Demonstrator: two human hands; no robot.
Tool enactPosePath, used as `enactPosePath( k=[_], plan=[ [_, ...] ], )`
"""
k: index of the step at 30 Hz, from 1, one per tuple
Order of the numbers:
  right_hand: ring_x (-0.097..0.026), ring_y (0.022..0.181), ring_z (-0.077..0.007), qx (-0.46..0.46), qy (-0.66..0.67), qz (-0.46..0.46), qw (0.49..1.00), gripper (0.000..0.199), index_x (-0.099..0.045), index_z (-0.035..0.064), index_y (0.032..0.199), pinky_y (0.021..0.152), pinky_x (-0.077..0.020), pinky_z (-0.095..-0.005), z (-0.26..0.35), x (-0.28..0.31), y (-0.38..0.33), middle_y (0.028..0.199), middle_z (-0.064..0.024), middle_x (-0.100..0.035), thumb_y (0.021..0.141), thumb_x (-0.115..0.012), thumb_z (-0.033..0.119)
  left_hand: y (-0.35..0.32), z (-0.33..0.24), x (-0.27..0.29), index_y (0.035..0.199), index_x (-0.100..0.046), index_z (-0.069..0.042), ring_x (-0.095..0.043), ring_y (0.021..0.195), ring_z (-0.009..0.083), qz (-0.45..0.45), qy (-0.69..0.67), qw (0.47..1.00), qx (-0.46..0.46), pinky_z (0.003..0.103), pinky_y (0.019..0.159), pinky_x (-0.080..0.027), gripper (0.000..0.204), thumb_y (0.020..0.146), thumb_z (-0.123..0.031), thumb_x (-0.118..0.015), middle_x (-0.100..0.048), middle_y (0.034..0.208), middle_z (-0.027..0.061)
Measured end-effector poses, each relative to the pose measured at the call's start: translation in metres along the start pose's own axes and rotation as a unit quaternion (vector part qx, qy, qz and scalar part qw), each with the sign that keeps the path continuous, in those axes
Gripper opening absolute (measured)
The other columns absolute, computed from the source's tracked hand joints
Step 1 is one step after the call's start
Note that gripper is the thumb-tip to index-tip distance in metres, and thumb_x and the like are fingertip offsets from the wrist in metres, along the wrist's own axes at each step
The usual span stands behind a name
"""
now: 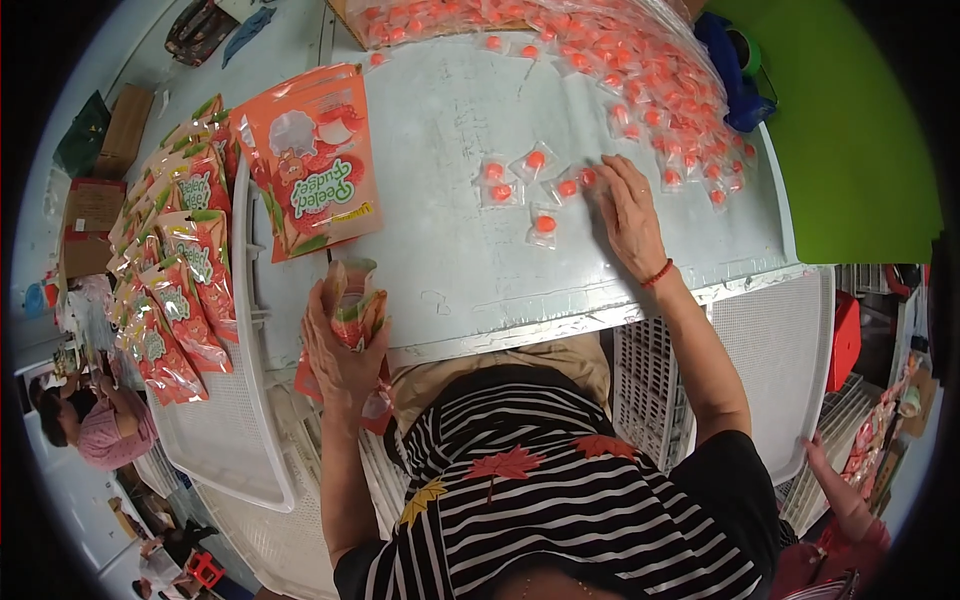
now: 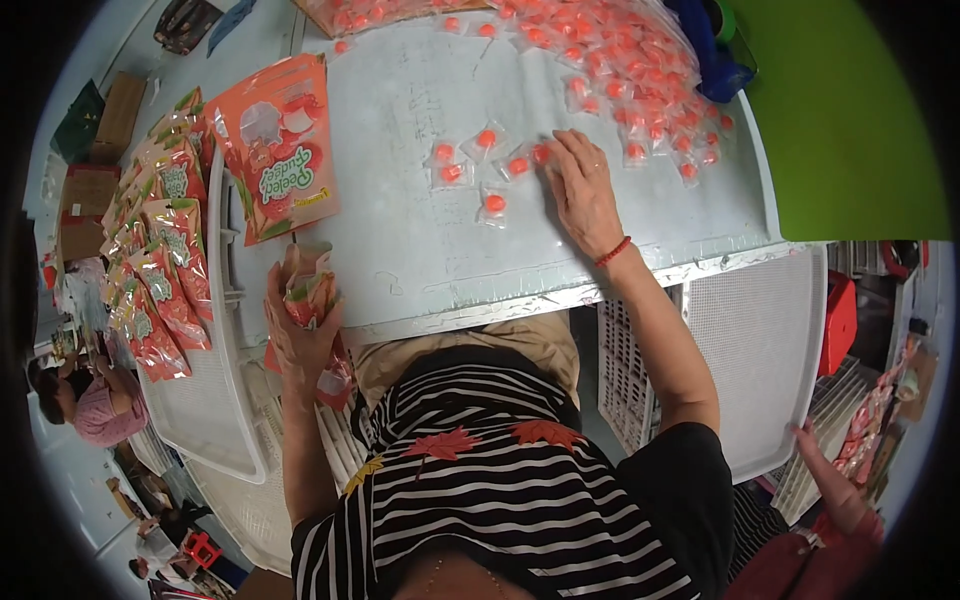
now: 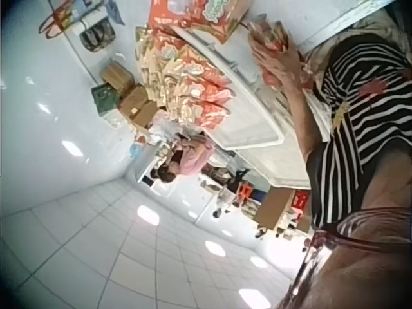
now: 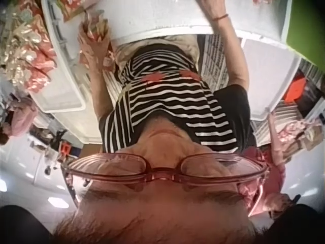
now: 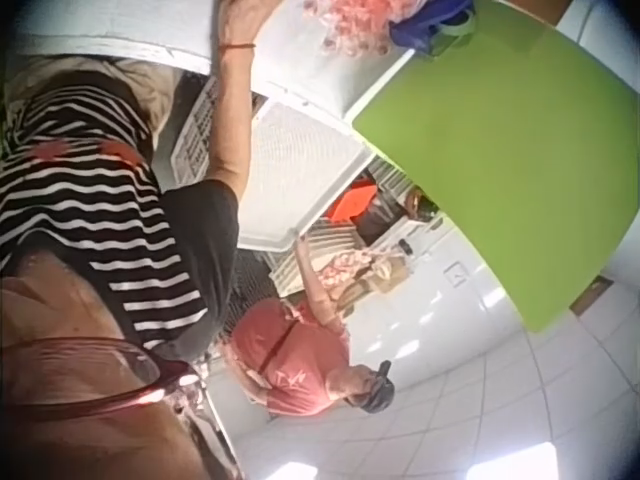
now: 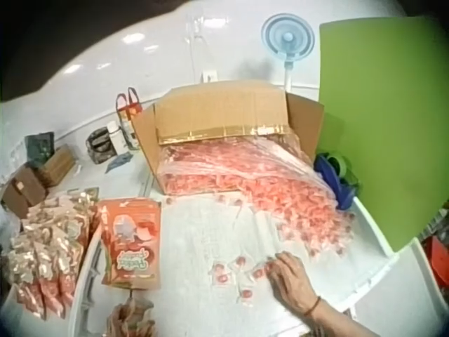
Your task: Filling and organizing bags of individually wrapped candies at a production table.
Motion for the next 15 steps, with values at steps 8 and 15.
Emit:
enactPosePath(
  k=[8,15],
  plan=[
    [-0.021,0.137,-0.0426,0.028,0.022,0.139,0.990,0.097,-0.035,0.0111,0.142,0.109,-0.0219,-0.0549,0.017,-0.018,0.022,0.148,-0.0200,-0.025,0.067,-0.073,0.059,0.000,-0.002,-0.002,0.139,-0.031,-0.003,-0.048,0.115,0.0368,0.009,0.000,1.000,0.005,0.044,0.098,-0.038,0.089,0.066,-0.017,-0.080,-0.050,0.125,0.0199],
    [-0.026,0.133,-0.0444,0.119,-0.012,0.167,0.979,0.088,-0.045,0.0291,0.136,0.102,-0.0251,-0.0641,0.046,-0.062,0.057,0.146,-0.0179,-0.029,0.062,-0.069,0.070,0.001,0.003,0.000,0.141,-0.029,-0.003,-0.047,0.118,0.0366,0.010,0.007,1.000,0.006,0.043,0.099,-0.039,0.093,0.065,-0.016,-0.081,-0.048,0.129,0.0210]
  ],
)
Point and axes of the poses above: each hand's wrist, its own y-axis towards the middle knuckle, its own x-axis out of the back of the hand, z = x × y, the point moved 5 cm from there along y, towards the middle knuckle
